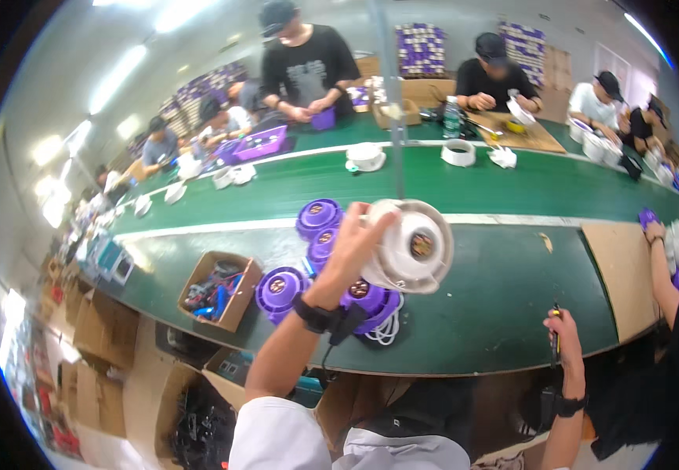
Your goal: Assembling electronic or mechanical components into white and purple plastic housings using pliers on an industrial assembly line.
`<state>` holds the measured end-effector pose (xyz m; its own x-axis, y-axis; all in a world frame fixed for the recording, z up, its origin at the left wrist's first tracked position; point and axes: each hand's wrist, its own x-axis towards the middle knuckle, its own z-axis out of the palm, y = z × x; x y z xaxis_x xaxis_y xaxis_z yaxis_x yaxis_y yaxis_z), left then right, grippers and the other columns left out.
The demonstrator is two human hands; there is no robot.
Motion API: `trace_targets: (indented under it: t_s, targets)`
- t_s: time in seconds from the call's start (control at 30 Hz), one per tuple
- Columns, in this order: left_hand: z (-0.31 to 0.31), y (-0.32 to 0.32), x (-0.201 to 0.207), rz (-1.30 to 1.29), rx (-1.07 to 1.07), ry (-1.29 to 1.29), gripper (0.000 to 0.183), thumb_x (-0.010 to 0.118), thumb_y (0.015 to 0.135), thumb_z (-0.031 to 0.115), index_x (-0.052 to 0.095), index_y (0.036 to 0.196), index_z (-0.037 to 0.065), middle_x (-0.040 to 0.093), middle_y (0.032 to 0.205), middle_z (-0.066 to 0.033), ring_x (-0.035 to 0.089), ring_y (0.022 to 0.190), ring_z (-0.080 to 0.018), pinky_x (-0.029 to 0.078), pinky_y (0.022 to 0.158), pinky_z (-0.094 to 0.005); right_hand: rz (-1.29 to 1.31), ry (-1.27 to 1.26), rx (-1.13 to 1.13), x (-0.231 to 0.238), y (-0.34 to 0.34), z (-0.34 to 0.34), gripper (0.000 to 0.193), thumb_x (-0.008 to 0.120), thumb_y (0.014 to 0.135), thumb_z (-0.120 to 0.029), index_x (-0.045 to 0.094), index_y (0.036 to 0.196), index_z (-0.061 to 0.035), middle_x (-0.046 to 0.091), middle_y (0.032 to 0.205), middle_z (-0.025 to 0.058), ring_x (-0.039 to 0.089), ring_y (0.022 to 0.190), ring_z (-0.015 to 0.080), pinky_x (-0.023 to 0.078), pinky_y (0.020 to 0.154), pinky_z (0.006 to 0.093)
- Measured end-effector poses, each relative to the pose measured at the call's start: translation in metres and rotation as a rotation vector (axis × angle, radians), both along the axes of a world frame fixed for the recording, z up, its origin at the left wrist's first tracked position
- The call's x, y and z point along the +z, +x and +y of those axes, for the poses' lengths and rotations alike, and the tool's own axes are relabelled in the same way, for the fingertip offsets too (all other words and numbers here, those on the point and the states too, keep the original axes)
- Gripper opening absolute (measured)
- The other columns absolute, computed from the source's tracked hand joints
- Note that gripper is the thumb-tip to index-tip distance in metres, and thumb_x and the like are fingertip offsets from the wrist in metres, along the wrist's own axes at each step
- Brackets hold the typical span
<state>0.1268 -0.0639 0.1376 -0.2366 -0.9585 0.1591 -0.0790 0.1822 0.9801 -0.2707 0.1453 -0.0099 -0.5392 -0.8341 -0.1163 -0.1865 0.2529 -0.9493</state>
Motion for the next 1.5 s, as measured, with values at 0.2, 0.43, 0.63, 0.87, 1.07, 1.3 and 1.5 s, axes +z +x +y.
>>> trace_targets:
  t_s: [0.2,0.43,0.63,0.87,1.07,1.3,1.5]
  targets:
    - [-0.096,0.182,-0.026,0.114,0.476,0.014,0.04,0.066,0.091,0.036,0.071,0.098,-0.004,0.067,0.084,-0.0049,0.06,0.071,-0.0123,0.047,0.063,-0.0281,-0.158,-0.045,-0.081,-0.033,-0.004,0.009,0.044,0.067,0.081,-0.026,0.056,0.116,-0.0006,0.052,0.077,0.001,0.05,0.06,0.0081,0.041,0.054,0.023]
    - [-0.194,0.323,-0.112,-0.497,0.877,0.085,0.063,0.047,0.087,0.048,0.07,0.088,-0.011,0.067,0.088,-0.0334,0.067,0.093,-0.0434,0.05,0.084,-0.0471,-0.296,-0.259,-0.117,-0.044,0.002,0.013,0.04,0.063,0.084,-0.024,0.055,0.116,-0.0008,0.051,0.072,0.0013,0.049,0.056,0.008,0.04,0.051,0.0215]
    - [-0.232,0.316,-0.14,-0.847,0.795,0.22,0.059,0.043,0.092,0.044,0.069,0.103,-0.008,0.064,0.112,-0.0319,0.061,0.11,-0.0447,0.047,0.095,-0.0487,-0.178,-0.173,-0.033,-0.088,-0.051,0.024,0.049,0.066,0.078,-0.016,0.051,0.121,0.0021,0.054,0.075,0.0037,0.05,0.054,0.0097,0.043,0.05,0.0234]
    - [-0.258,0.353,-0.168,-1.077,0.748,0.273,0.046,0.05,0.093,0.036,0.07,0.107,-0.003,0.064,0.117,-0.0282,0.06,0.114,-0.0423,0.047,0.096,-0.0483,-0.164,-0.266,-0.001,-0.13,-0.085,0.033,0.064,0.074,0.072,-0.02,0.048,0.126,0.0012,0.055,0.076,0.005,0.05,0.049,0.0104,0.044,0.045,0.0248]
    - [-0.228,0.389,-0.162,-1.045,1.041,0.153,0.033,0.059,0.08,0.024,0.073,0.093,-0.002,0.069,0.1,-0.0261,0.067,0.096,-0.043,0.052,0.083,-0.051,-0.209,-0.269,0.075,-0.14,-0.09,0.03,0.064,0.073,0.074,-0.022,0.047,0.129,0.0003,0.054,0.073,0.0046,0.051,0.05,0.011,0.045,0.045,0.0255]
    - [-0.197,0.277,-0.075,-0.986,0.643,-0.215,0.048,0.061,0.086,0.039,0.066,0.107,-0.005,0.065,0.109,-0.0302,0.06,0.108,-0.0448,0.047,0.094,-0.0474,-0.407,-0.427,-0.06,-0.091,-0.041,0.048,0.048,0.055,0.092,-0.042,0.054,0.12,-0.0034,0.049,0.076,0.0013,0.048,0.061,0.0094,0.04,0.05,0.023]
    - [-0.176,0.178,-0.026,-1.082,0.12,-0.304,0.065,0.068,0.083,0.036,0.052,0.133,-0.003,0.056,0.128,-0.0313,0.055,0.121,-0.0414,0.045,0.103,-0.0437,-0.345,-0.39,0.046,-0.043,0.001,0.03,0.068,0.067,0.081,-0.052,0.054,0.121,0.0022,0.048,0.072,0.0002,0.047,0.057,0.0081,0.04,0.046,0.0227]
